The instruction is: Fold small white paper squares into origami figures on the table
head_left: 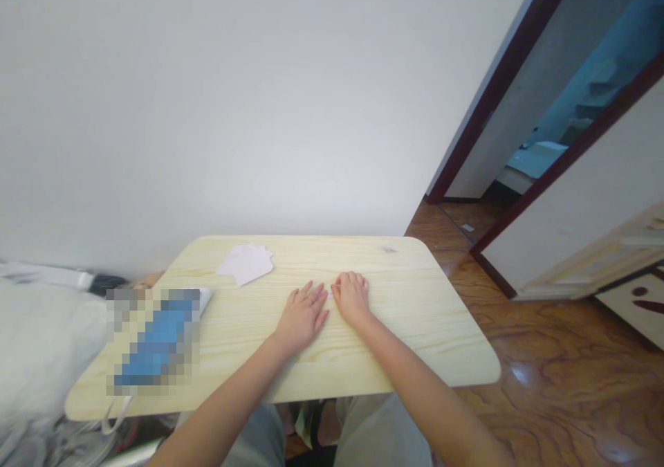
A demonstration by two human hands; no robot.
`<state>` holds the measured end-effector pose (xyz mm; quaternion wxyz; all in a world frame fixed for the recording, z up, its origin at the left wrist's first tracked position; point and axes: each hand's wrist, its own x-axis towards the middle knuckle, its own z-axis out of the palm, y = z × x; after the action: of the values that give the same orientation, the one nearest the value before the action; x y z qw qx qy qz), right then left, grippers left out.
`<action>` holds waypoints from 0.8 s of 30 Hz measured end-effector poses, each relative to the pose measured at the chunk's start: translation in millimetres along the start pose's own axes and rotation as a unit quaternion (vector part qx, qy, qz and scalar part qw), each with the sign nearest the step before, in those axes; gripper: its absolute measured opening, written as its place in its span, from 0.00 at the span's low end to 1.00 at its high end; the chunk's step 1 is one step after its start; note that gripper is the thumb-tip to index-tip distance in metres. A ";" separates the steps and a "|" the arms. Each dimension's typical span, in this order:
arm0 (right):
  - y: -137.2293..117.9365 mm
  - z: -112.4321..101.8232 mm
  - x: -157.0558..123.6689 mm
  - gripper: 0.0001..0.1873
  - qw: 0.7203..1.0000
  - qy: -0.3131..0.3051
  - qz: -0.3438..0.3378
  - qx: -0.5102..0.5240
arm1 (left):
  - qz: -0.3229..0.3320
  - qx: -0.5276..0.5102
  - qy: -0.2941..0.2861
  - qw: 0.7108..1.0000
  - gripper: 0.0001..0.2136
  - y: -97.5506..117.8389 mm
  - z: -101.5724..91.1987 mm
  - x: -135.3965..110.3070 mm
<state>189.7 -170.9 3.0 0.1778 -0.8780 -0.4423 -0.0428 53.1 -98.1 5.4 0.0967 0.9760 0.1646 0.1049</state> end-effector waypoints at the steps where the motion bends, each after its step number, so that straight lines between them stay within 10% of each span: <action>1: -0.1 0.1 0.1 0.06 1.000 -0.002 0.001 0.000 | -0.013 0.003 0.000 1.000 0.20 0.7 1.1 -1.4; 12: 0.0 3.2 0.0 0.05 0.999 0.035 -0.002 0.018 | -0.102 0.080 0.009 0.991 0.27 14.7 2.1 -23.7; 24: 15.5 -1.0 1.8 0.11 0.997 0.059 0.024 0.043 | -0.030 0.017 0.018 0.999 0.25 19.3 11.6 -11.7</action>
<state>203.1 -178.3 0.0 0.2422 -0.8757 -0.4116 -0.0710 50.8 -121.7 -3.4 0.0807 0.9701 0.1968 0.1170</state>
